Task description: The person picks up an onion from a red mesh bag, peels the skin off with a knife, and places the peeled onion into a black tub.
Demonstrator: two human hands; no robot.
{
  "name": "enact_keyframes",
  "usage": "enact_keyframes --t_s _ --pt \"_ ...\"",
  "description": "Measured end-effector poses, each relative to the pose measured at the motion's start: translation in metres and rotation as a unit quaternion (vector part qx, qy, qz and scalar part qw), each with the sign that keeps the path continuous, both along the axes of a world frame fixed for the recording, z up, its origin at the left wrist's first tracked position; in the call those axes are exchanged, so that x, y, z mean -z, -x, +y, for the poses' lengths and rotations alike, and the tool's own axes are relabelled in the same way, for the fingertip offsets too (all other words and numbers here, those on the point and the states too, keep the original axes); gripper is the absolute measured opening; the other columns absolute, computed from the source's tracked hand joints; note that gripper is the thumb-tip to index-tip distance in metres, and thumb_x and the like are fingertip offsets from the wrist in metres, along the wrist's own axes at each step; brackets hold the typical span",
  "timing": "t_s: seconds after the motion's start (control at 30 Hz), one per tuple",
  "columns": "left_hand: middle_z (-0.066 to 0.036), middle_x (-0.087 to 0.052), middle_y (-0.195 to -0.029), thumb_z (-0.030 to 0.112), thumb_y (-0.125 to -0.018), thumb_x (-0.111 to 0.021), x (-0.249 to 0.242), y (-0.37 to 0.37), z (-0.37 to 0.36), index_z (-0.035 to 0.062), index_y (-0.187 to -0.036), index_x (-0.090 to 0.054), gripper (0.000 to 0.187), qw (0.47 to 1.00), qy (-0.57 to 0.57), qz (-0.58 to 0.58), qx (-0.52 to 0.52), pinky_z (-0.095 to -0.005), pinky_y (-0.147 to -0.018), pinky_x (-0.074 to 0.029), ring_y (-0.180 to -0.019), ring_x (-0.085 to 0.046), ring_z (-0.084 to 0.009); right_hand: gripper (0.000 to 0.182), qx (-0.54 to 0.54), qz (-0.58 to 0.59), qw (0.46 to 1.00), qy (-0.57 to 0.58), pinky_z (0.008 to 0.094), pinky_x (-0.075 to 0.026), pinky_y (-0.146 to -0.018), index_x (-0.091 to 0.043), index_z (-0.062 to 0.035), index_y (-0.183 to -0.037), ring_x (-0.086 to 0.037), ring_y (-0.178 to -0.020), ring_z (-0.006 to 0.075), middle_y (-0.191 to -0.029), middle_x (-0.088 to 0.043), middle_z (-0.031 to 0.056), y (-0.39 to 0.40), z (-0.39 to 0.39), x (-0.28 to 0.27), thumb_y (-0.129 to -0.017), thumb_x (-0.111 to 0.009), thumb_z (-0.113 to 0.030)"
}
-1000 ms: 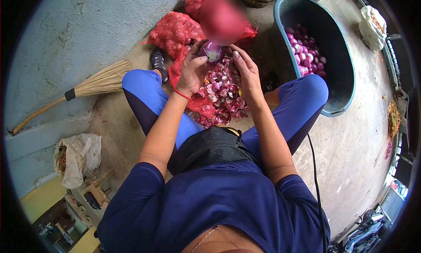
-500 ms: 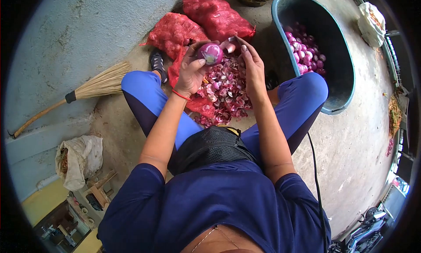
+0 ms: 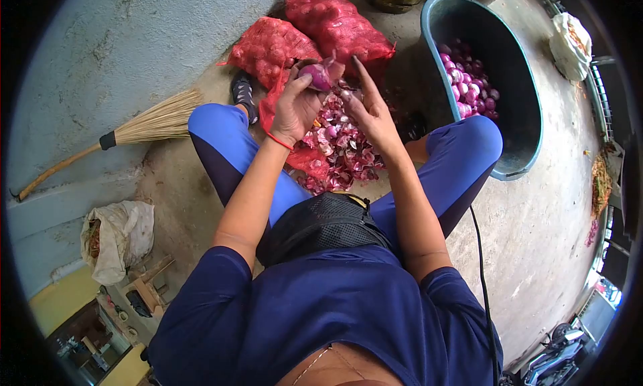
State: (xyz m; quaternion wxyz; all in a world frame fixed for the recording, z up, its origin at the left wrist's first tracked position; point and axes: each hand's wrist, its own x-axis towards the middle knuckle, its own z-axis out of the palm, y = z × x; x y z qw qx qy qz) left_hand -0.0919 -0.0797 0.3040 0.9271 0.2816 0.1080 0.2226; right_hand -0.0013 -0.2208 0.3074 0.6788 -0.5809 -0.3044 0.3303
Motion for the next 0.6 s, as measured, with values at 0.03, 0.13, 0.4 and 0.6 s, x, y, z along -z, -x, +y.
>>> enact_keyframes --t_s 0.03,0.13,0.4,0.6 --pt "-0.013 -0.057 -0.127 0.012 -0.086 -0.055 0.007 0.0 0.002 0.0075 -0.129 -0.05 0.043 1.0 -0.007 0.006 -0.006 -0.0417 -0.11 -0.04 -0.122 -0.054 -0.0261 0.062 -0.008 0.016 1.0 -0.003 0.0208 -0.042 -0.082 -0.027 -0.0119 -0.155 -0.051 -0.085 0.0051 -0.097 -0.061 0.0014 0.003 0.001 0.0 -0.099 -0.054 -0.016" --pt "-0.012 -0.057 -0.126 0.014 -0.088 -0.056 0.017 0.0 0.002 0.0078 -0.126 -0.051 0.039 0.999 -0.029 -0.02 -0.002 -0.0409 -0.11 -0.041 -0.12 -0.055 -0.0252 0.053 -0.041 0.081 0.995 0.051 0.0203 -0.042 -0.084 -0.036 -0.0096 -0.151 -0.053 -0.092 0.0046 -0.111 -0.062 0.0025 0.003 0.003 0.011 -0.101 -0.052 -0.017" --pt "-0.016 -0.061 -0.119 0.027 -0.093 -0.051 0.015 0.0 0.011 0.0001 -0.122 -0.055 0.039 0.996 0.069 -0.048 -0.018 -0.0463 -0.108 -0.042 -0.122 -0.054 -0.0314 0.041 0.041 0.056 0.992 0.105 0.0242 -0.046 -0.082 -0.053 -0.0126 -0.141 -0.059 -0.09 0.01 -0.105 -0.068 0.0028 -0.006 0.001 0.007 -0.101 -0.049 -0.024" --pt "-0.011 -0.064 -0.11 0.036 -0.096 -0.053 0.032 0.0 0.021 0.0063 -0.112 -0.059 0.034 0.992 0.099 0.028 -0.075 -0.0376 -0.086 -0.05 -0.102 -0.061 -0.0236 0.042 0.004 -0.168 0.96 0.224 0.0361 -0.049 -0.09 -0.06 -0.0208 -0.133 -0.067 -0.099 0.0293 -0.1 -0.07 0.0162 -0.012 -0.005 0.019 -0.094 -0.054 -0.036"
